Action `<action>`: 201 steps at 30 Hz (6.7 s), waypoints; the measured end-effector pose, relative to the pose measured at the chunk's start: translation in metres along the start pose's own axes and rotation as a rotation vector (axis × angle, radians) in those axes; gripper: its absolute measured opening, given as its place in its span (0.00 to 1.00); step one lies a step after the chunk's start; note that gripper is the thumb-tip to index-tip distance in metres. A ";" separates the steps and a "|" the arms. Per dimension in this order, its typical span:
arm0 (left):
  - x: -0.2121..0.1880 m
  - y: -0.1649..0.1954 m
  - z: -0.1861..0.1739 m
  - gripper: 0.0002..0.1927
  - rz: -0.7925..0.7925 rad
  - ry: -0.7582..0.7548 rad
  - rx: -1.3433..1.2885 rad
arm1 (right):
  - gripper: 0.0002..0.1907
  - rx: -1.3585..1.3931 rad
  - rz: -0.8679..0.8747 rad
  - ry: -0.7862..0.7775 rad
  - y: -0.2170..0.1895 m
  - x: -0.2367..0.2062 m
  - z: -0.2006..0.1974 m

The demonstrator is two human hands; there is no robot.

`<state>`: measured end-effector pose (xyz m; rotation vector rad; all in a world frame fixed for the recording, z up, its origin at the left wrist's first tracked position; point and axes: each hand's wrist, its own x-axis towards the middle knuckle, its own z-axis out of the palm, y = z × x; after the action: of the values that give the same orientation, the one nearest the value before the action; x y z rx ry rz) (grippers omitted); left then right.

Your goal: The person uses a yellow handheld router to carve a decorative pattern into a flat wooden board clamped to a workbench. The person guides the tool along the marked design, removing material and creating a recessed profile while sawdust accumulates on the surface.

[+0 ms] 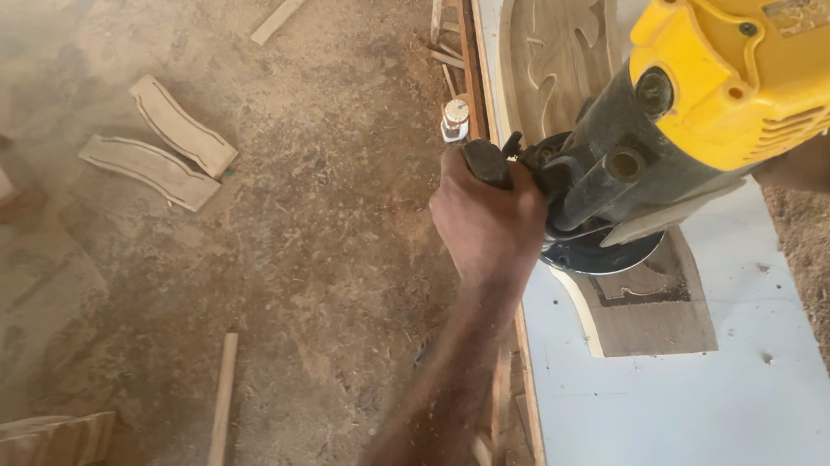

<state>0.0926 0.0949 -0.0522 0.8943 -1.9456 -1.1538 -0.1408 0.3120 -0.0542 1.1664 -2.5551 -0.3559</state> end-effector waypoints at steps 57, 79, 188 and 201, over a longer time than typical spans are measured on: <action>0.060 -0.014 0.005 0.06 0.041 -0.311 -0.049 | 0.19 -0.008 0.339 -0.262 0.016 -0.063 0.040; 0.096 -0.022 0.002 0.06 0.170 -0.421 -0.075 | 0.16 0.073 0.341 0.010 -0.036 -0.093 -0.011; 0.081 -0.031 -0.015 0.06 0.226 -0.379 -0.120 | 0.20 -0.059 0.250 0.020 -0.050 -0.103 -0.040; 0.084 -0.028 -0.013 0.08 0.293 -0.426 -0.136 | 0.14 -0.014 0.205 0.070 -0.039 -0.122 -0.018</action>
<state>0.0653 0.0099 -0.0548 0.2889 -2.2064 -1.3555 -0.0314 0.3787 -0.0729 0.8850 -2.5764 -0.2781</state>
